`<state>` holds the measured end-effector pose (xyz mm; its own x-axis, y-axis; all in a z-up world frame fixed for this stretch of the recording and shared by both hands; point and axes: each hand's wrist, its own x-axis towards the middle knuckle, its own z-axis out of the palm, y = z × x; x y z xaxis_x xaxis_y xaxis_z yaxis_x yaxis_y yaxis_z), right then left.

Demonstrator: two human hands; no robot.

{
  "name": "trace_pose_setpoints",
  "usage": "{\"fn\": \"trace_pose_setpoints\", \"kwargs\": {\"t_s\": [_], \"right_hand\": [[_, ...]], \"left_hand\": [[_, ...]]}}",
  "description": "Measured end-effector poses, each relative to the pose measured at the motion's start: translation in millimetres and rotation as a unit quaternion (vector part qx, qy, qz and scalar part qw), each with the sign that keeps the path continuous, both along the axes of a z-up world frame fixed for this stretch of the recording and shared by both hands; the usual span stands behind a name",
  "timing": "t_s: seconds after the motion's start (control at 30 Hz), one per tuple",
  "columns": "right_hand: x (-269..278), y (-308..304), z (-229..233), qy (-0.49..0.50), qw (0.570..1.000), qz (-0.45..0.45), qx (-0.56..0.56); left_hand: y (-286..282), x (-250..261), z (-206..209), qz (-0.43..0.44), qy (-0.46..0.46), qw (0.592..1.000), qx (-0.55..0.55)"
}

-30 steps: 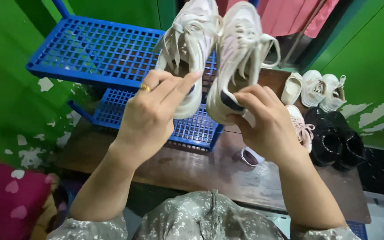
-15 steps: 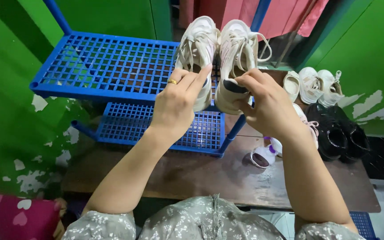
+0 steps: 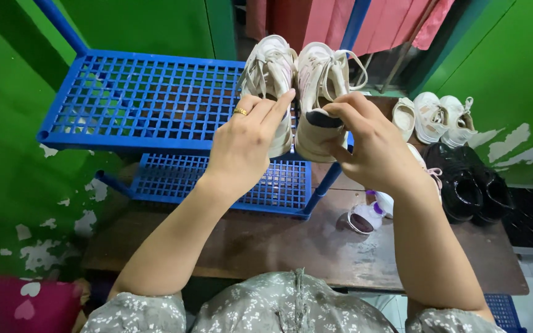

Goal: Assemble a blue plastic shoe rack and organize multiple pairs of sneakers and shoes onto it.

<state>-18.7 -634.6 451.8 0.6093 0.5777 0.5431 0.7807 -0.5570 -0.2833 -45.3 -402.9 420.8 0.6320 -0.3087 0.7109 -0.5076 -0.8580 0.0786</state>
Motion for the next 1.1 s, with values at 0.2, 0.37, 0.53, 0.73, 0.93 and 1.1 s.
{"fn": "trace_pose_setpoints", "kwargs": {"t_s": [0.2, 0.37, 0.53, 0.73, 0.93, 1.1], "right_hand": [[-2.9, -1.5, 0.9, -0.002, 1.0, 0.0, 0.011], [-2.0, -4.3, 1.1, -0.022, 1.0, 0.001, -0.006], [-0.4, -8.5, -3.1, -0.028, 1.0, -0.009, -0.004], [1.1, -12.9, -7.6, -0.022, 1.0, -0.015, 0.009], [-0.6, -20.3, -10.6, -0.016, 0.999, -0.017, 0.025], [3.5, -55.2, -22.4, -0.048, 0.997, -0.033, 0.059]], "left_hand": [[1.1, -0.8, 3.7, 0.023, 0.036, 0.999, 0.03], [0.3, -2.0, 2.5, 0.023, 0.02, 0.999, 0.021], [0.2, -5.1, 3.3, 0.016, 0.021, 1.0, 0.012], [-1.9, -6.4, 3.6, 0.025, 0.023, 0.999, 0.023], [-10.3, -13.9, 8.0, 0.036, -0.004, 0.999, 0.017], [-53.3, -25.9, -0.5, 0.025, -0.105, 0.994, -0.012]]}}
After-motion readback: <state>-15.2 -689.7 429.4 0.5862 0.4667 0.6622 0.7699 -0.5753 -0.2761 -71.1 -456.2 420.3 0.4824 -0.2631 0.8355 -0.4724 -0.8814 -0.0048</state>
